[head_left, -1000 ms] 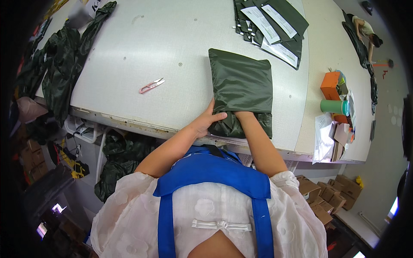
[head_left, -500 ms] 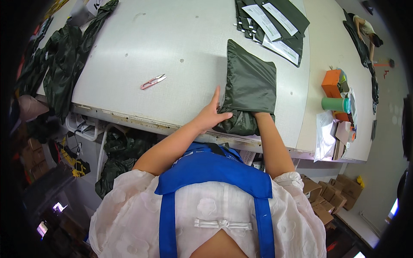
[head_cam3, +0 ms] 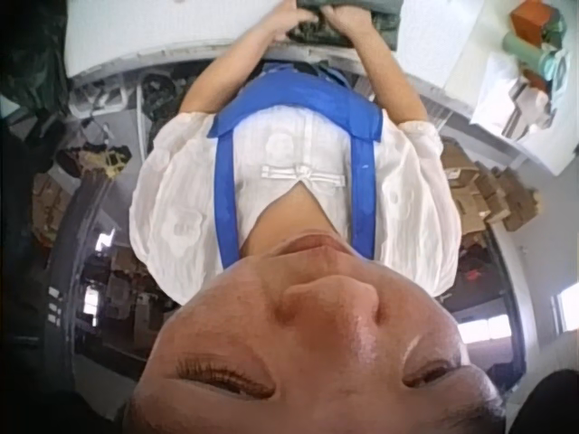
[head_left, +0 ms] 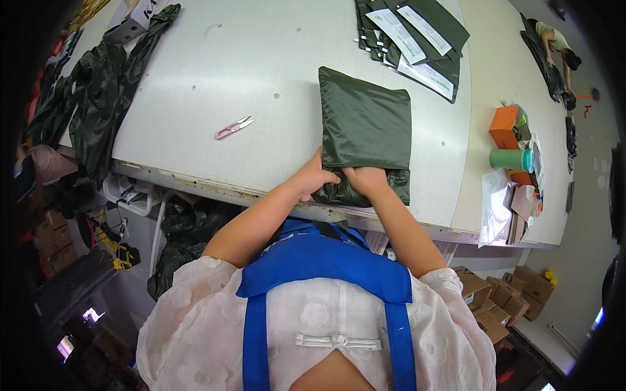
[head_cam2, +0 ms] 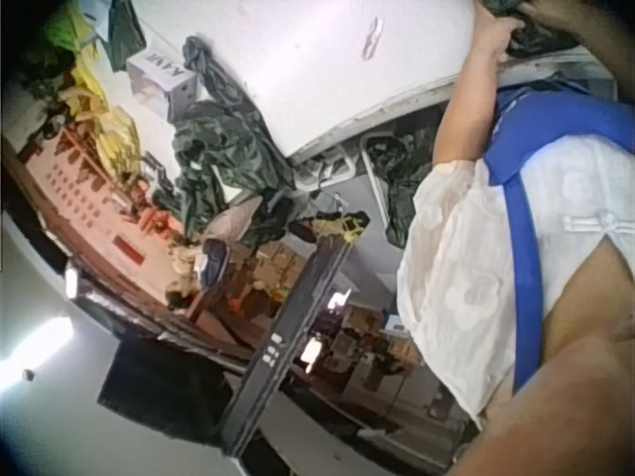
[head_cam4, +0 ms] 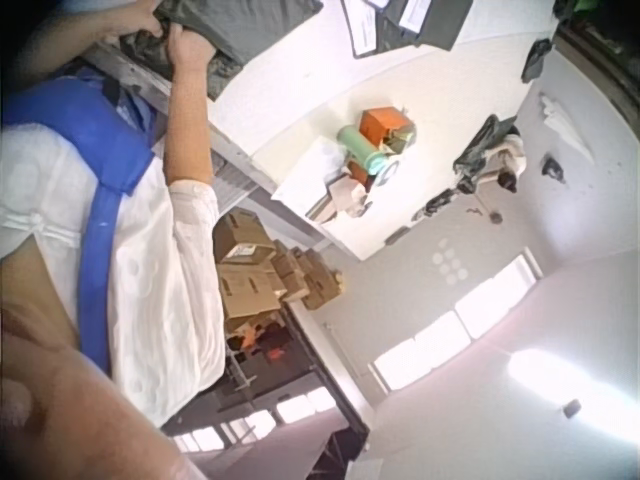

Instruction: The person folds a large green fabric item on a white table, aligning edges and smoothing the material. They use a small pink tool to cut a tag or thread, then fold the item into a compact rectangle and place it into a clear plastic bag. The person repeats the process with a second green fabric item.

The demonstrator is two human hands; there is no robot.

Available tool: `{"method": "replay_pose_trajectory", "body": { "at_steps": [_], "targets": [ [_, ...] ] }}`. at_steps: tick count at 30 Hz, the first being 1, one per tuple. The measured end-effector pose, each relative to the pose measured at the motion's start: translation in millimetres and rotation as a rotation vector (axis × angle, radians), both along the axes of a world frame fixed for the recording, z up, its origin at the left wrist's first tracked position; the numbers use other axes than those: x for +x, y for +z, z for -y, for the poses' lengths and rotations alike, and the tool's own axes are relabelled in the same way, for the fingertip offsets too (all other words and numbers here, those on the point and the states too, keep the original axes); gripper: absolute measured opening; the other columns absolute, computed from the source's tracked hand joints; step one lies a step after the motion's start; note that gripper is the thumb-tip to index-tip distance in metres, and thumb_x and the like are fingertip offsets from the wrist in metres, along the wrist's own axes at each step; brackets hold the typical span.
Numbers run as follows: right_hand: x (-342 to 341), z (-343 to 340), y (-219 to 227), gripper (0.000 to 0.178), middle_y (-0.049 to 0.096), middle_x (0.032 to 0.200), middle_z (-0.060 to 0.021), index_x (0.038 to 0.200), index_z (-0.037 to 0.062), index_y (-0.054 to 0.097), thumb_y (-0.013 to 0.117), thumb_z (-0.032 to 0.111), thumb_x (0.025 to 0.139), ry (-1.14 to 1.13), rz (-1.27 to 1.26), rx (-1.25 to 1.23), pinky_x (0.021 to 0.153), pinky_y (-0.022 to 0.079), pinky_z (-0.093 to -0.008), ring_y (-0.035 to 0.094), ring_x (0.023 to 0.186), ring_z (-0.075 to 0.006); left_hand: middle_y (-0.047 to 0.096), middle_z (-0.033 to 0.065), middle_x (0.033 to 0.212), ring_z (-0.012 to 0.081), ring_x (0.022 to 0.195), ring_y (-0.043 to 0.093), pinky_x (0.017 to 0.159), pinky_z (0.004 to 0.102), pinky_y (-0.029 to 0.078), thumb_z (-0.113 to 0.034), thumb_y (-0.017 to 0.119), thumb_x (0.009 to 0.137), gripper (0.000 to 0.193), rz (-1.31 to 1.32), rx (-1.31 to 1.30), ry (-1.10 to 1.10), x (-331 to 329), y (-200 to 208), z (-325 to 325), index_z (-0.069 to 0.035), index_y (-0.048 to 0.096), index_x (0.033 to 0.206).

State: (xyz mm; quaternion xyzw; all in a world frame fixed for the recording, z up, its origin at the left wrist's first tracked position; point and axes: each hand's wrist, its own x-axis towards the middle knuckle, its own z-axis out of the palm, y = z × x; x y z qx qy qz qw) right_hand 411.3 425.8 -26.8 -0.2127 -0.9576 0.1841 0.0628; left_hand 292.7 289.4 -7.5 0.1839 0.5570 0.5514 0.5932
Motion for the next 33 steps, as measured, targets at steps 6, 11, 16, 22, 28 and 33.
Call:
{"method": "replay_pose_trajectory", "body": {
  "at_steps": [6,11,16,22,28,33],
  "targets": [
    [-13,-10,-12,0.054,0.052,0.135,-0.0162,0.13,0.0112,0.055,0.056,0.041,0.085,-0.007,0.026,0.047,0.108,0.03,-0.0488,0.045,0.125,-0.0374,0.04,0.0128,0.14,0.0239,0.129,0.039,0.106,0.0337,0.032,0.003,0.065,0.068,0.096,0.094,-0.004,0.093,4,0,2,-0.005,0.014,0.15],
    [50,-49,0,0.052,0.053,0.133,-0.0158,0.128,0.0083,0.056,0.058,0.034,0.083,0.191,-0.002,0.305,0.107,0.033,-0.0455,0.047,0.124,-0.0351,0.036,0.0135,0.145,0.0223,0.131,0.038,0.107,0.0332,0.032,0.011,0.058,0.069,0.097,0.151,0.009,0.067,9,-13,22,-0.007,0.012,0.152],
    [48,-10,23,0.046,0.056,0.127,-0.0195,0.121,0.0042,0.059,0.061,0.031,0.084,0.01,0.005,-0.119,0.103,0.036,-0.0465,0.05,0.12,-0.0357,0.035,0.0127,0.147,0.0216,0.133,0.037,0.108,0.0327,0.032,0.011,0.058,0.074,0.096,0.163,0.025,0.051,12,-27,32,-0.011,0.01,0.154],
    [83,-57,41,0.057,0.065,0.107,-0.0191,0.128,-0.0013,0.051,0.07,0.03,0.084,-0.582,0.008,-0.922,0.09,0.047,-0.0357,0.062,0.099,-0.0264,0.038,0.0113,0.145,0.0221,0.13,0.04,0.108,0.034,0.034,0.012,0.06,0.075,0.093,0.361,-0.038,0.021,2,-29,59,-0.012,0.013,0.153],
    [94,-46,20,0.06,0.06,0.118,-0.0172,0.134,-0.0042,0.042,0.068,0.023,0.087,-0.711,-0.109,-1.565,0.093,0.046,-0.0339,0.06,0.103,-0.0222,0.037,0.0123,0.145,0.0224,0.132,0.038,0.109,0.0342,0.032,0.009,0.061,0.078,0.088,0.354,-0.025,0.027,8,-16,71,-0.008,0.015,0.151],
    [102,-3,31,0.055,0.058,0.124,-0.0121,0.136,-0.0036,0.041,0.065,0.013,0.088,-0.646,-0.196,-1.445,0.097,0.043,-0.0326,0.058,0.106,-0.0219,0.034,0.0131,0.147,0.0234,0.134,0.034,0.112,0.0347,0.026,-0.003,0.064,0.082,0.085,0.096,-0.083,0.0,18,-23,85,-0.005,0.015,0.151]
  ]
}}
